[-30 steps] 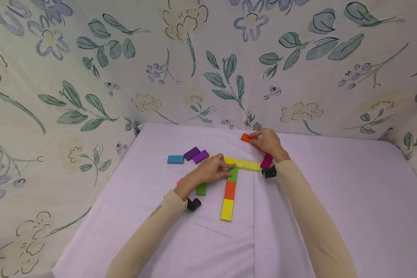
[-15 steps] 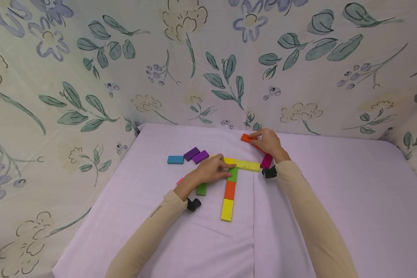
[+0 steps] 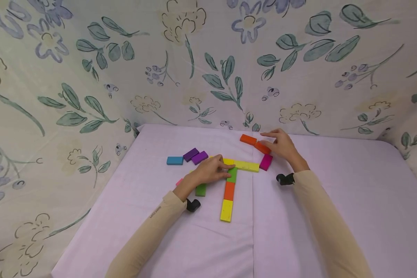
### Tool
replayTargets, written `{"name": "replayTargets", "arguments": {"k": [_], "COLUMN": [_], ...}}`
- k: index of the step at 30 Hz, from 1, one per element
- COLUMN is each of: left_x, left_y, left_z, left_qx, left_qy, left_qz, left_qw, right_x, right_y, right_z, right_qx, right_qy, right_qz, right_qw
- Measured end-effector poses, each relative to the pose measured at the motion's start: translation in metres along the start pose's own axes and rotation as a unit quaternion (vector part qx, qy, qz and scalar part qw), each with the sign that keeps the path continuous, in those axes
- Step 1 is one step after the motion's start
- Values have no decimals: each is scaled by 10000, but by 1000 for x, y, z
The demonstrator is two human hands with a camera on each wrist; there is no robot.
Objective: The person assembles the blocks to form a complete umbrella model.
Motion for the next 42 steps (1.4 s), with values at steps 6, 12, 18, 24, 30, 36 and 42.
{"name": "replayTargets", "arguments": {"k": [6, 12, 18, 24, 30, 36, 42], "left_x": [0, 0, -1, 0, -1, 12, 41], "left_y": [0, -1, 0, -1, -2, -8, -24], "left_z": [0, 0, 0, -2, -3, 7, 46], "left_qx": [-9, -37, -30, 20, 5, 113, 543], "left_qy": [-17, -42, -39, 0, 121, -460, -699], "left_qz": [-11, -32, -56, -63, -130, -803, -1156], "left_qw": [10000, 10000, 10000, 10000, 9998, 9956, 9893], "right_x": [0, -7, -12, -15, -15, -15, -17], "right_y": [-18, -28, -34, -39, -43, -44, -41], "right_z": [-18, -34, -43, -44, -43, -44, -45], "right_qx": [-59, -55, -42, 129, 188, 142, 159], "right_qy": [131, 154, 500, 761, 824, 931, 948], "right_qz": [234, 542, 545, 501, 524, 520, 517], "right_qw": [9996, 9984, 9973, 9958, 9950, 9942, 9940]}}
Point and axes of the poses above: each hand's wrist, its own y-axis towards the middle knuckle, its own x-axis out of the back of the hand, z = x × y, the point moved 5 cm from there along y, towards the middle knuckle, and after that the axes turned 1 degree about -x, right-handed, at the moved point
